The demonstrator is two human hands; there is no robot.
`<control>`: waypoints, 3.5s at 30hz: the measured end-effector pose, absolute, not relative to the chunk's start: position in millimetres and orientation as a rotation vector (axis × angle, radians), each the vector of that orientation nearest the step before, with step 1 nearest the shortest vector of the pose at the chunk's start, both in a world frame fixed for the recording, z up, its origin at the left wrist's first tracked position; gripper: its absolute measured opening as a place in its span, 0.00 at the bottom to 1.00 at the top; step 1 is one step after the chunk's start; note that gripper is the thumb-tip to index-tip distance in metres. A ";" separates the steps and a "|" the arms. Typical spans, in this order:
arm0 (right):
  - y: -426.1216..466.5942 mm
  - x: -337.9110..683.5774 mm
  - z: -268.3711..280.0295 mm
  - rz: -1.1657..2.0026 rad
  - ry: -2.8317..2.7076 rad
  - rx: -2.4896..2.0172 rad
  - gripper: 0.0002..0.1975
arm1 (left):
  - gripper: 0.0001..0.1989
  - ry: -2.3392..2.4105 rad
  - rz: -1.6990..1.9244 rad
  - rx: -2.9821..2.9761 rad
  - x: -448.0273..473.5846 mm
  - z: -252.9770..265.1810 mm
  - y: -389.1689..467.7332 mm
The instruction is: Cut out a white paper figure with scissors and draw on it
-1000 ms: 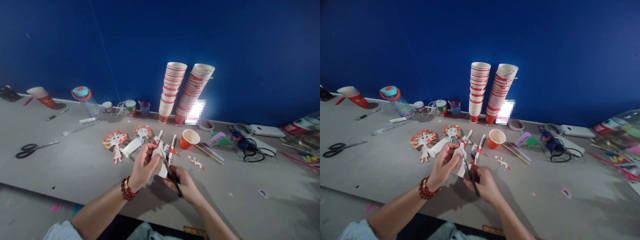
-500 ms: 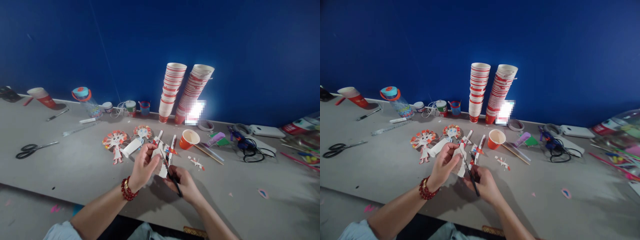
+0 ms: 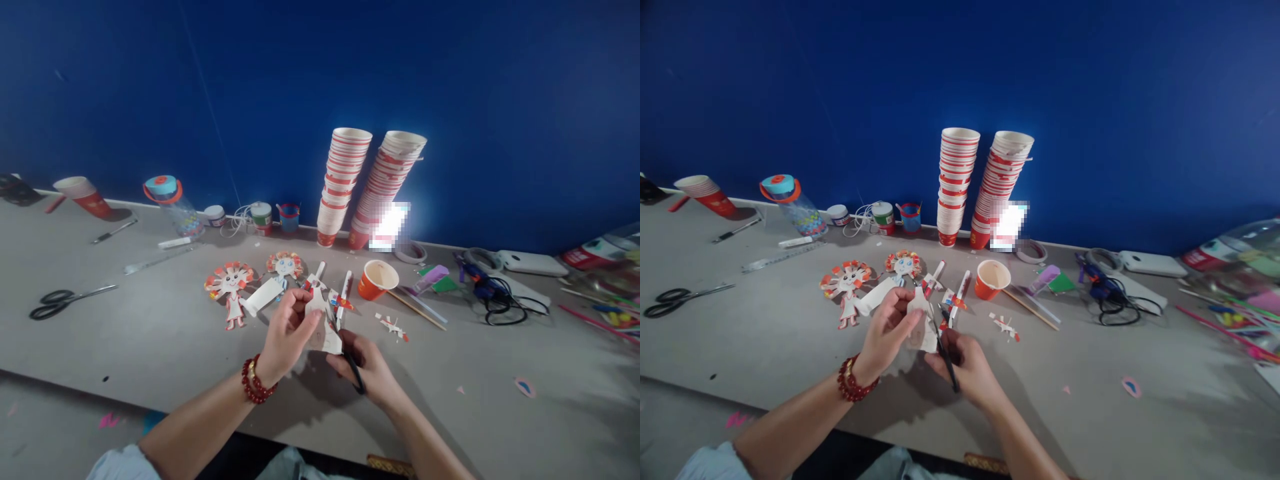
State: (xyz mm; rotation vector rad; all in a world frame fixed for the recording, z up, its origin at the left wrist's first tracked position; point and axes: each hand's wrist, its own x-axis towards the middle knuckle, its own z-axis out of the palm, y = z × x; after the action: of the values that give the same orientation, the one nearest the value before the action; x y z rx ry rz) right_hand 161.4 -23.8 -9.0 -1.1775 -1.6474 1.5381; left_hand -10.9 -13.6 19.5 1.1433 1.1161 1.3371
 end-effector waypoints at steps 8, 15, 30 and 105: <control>-27.7 156.9 -4.7 1.539 -1.498 -1.097 0.23 | 0.11 0.922 1.342 1.039 -8.7 17.8 -12.4; -29.0 158.6 -13.5 1.552 -1.480 -1.140 0.22 | 0.09 0.870 1.353 1.051 -7.6 14.6 -13.9; -30.3 158.2 -23.3 1.525 -1.416 -1.139 0.19 | 0.10 0.866 1.357 1.005 -4.9 13.6 -18.0; -29.3 150.7 -5.0 1.488 -1.468 -1.142 0.08 | 0.08 0.934 1.302 1.094 -8.0 17.1 -15.4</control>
State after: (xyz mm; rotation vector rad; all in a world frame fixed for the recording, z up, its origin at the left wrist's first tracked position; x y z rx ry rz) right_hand 150.7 -29.3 -5.0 -1.1423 -1.4678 1.4883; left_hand -8.0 -15.4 17.1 1.0942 0.9344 1.3018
